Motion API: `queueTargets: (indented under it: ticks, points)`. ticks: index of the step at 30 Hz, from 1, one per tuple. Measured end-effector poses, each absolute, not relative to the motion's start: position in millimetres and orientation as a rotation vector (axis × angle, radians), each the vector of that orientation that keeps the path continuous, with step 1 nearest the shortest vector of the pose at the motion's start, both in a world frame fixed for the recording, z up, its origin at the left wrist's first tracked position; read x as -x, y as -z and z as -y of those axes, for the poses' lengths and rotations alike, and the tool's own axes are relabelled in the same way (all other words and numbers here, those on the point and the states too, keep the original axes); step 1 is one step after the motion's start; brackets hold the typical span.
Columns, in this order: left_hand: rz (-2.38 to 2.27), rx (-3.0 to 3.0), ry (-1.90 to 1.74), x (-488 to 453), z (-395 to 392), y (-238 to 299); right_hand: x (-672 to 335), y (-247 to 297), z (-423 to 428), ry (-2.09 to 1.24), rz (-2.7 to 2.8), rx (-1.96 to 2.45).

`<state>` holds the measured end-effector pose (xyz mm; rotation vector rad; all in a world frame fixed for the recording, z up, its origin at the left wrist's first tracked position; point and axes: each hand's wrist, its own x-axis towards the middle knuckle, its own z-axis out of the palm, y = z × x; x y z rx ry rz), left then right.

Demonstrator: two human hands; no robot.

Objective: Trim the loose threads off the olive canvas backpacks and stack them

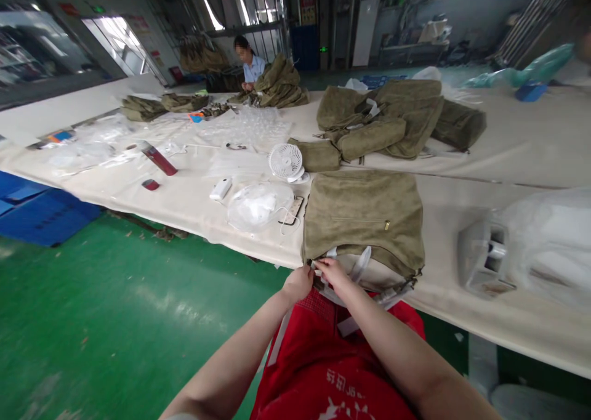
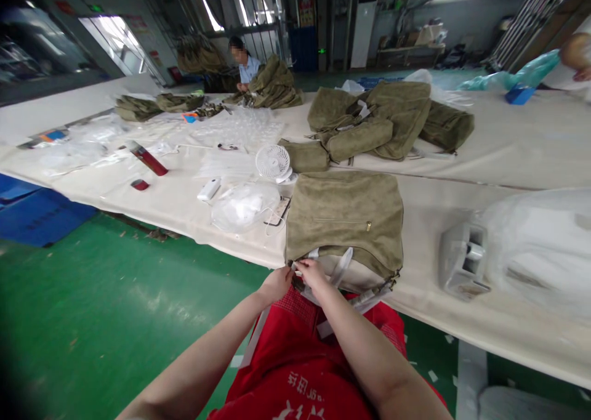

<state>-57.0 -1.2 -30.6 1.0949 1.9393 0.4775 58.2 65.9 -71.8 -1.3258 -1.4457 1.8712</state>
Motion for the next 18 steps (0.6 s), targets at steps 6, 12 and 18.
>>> queueTargets:
  ticks: [6,12,18]
  points:
    - [-2.039,-1.221,-0.370,58.0,-4.8,35.3,-112.5,40.6,-73.7,-1.724,1.601,1.241]
    - [-2.074,-1.191,-0.451,64.6,-8.2,42.7,-274.6,-18.3,-112.3,-1.021,1.481,1.583]
    - [-2.111,-1.187,-0.483,73.0,-17.5,42.4,-420.3,-27.5,-151.5,-0.255,1.344,2.045]
